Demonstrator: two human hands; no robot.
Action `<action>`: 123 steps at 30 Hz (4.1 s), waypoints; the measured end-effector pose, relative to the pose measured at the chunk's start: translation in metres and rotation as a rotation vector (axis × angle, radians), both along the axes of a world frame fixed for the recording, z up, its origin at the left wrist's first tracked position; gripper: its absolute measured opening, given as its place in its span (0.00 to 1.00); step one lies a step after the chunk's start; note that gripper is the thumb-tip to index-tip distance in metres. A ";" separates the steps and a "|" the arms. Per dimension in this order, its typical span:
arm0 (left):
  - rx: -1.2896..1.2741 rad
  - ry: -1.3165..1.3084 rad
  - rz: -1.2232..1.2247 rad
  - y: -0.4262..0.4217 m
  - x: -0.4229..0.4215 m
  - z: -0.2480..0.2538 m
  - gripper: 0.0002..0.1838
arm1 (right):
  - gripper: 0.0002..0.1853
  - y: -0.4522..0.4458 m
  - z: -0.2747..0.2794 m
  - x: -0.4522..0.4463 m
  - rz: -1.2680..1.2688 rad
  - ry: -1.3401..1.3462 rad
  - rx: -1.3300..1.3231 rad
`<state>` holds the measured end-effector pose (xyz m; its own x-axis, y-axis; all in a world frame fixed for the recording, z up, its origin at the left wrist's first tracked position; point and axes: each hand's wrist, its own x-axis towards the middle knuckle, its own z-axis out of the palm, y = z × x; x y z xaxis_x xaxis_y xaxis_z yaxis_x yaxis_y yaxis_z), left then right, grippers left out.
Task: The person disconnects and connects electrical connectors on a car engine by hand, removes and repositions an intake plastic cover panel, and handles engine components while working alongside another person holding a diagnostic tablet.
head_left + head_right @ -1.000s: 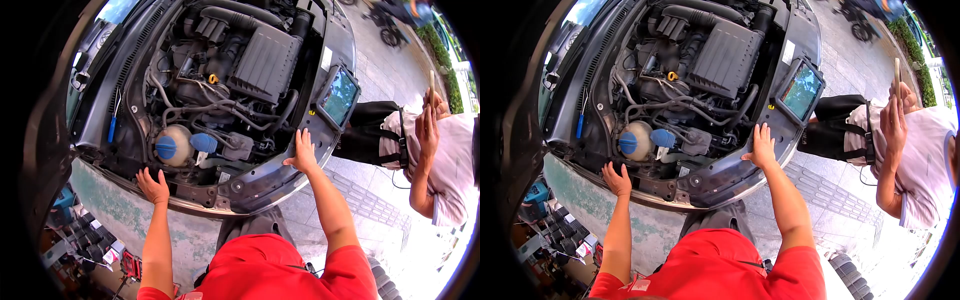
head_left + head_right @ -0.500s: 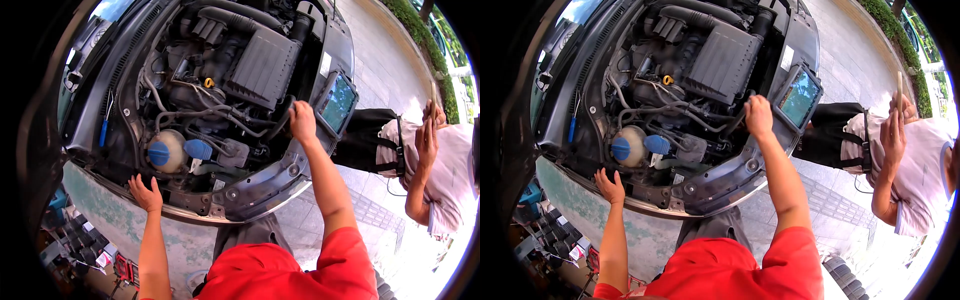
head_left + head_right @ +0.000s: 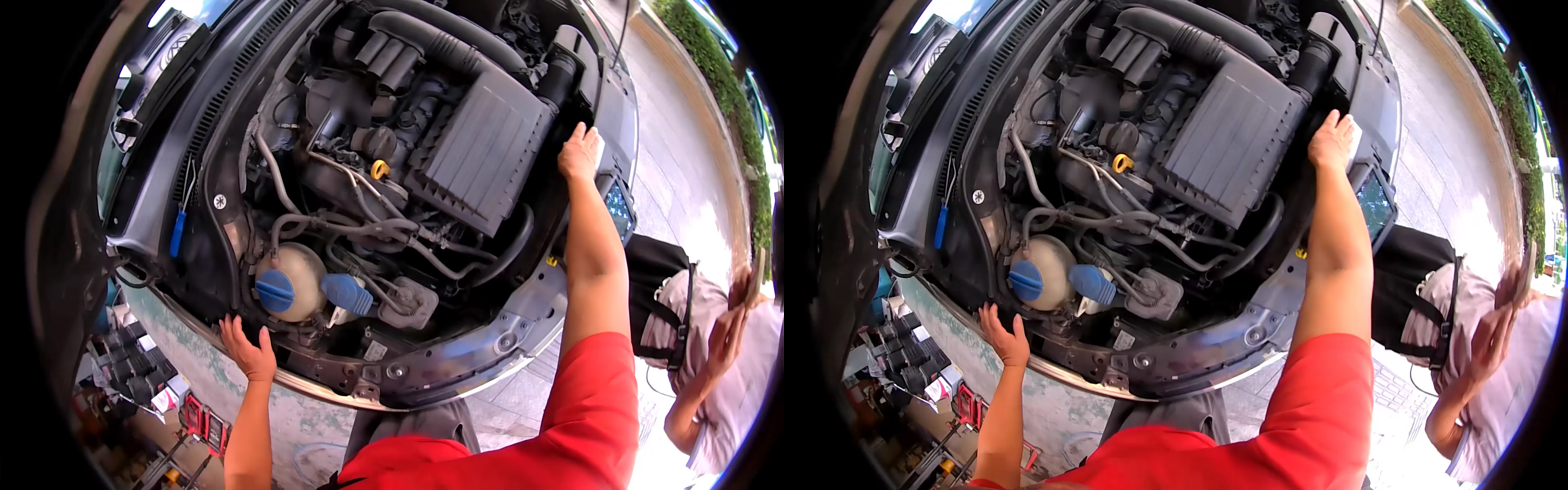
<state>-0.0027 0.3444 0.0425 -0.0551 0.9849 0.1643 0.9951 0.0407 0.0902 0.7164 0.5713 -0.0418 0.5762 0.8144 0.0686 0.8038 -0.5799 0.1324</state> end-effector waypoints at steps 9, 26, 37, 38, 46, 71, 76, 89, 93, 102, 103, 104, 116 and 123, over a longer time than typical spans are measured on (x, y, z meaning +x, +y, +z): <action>-0.009 -0.076 -0.022 0.002 0.003 0.001 0.28 | 0.40 0.008 -0.002 0.004 -0.113 0.029 0.152; -0.021 -0.568 -0.543 0.405 0.214 -0.023 0.10 | 0.41 0.008 -0.021 0.023 -0.005 0.006 0.220; -0.224 -0.473 -0.736 0.490 0.257 -0.077 0.24 | 0.44 0.011 -0.010 0.013 0.001 0.033 0.196; -0.238 -0.403 -0.749 0.493 0.261 -0.078 0.25 | 0.44 0.011 -0.008 0.012 0.001 0.042 0.191; -0.424 -0.310 -0.627 0.492 0.274 -0.087 0.39 | 0.45 0.012 -0.007 0.010 0.010 0.050 0.187; -0.431 -0.277 -0.791 0.489 0.284 -0.090 0.32 | 0.47 0.012 -0.005 0.007 -0.012 0.054 0.170; -0.497 -0.250 -0.767 0.493 0.286 -0.097 0.35 | 0.47 0.013 -0.005 0.006 0.003 0.048 0.177; -0.297 -0.544 -0.780 0.485 0.281 -0.096 0.25 | 0.48 0.015 0.003 -0.002 -0.032 0.060 0.135; -0.300 -0.387 -0.758 0.484 0.283 -0.095 0.24 | 0.48 0.014 0.002 -0.002 -0.035 0.070 0.143; -0.252 -0.167 -0.672 0.484 0.273 -0.072 0.35 | 0.49 0.015 0.000 0.000 -0.009 0.040 0.142; -0.242 -0.100 -0.706 0.485 0.271 -0.071 0.34 | 0.49 0.015 -0.001 0.001 -0.008 0.041 0.128; -0.178 -0.093 -0.725 0.485 0.268 -0.073 0.32 | 0.49 0.015 -0.003 0.003 0.001 0.042 0.139; -0.225 -0.096 -0.696 0.480 0.268 -0.075 0.19 | 0.49 0.014 -0.007 0.010 0.039 0.027 0.139; -0.240 0.026 -0.783 0.478 0.277 -0.071 0.18 | 0.49 0.014 -0.005 0.006 0.028 0.023 0.128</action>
<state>0.2739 0.8221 -0.0282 0.6642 0.7448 -0.0638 0.7446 -0.6518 0.1438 0.7227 0.5855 -0.0465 0.5563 0.8155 0.1597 0.8217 -0.5685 0.0401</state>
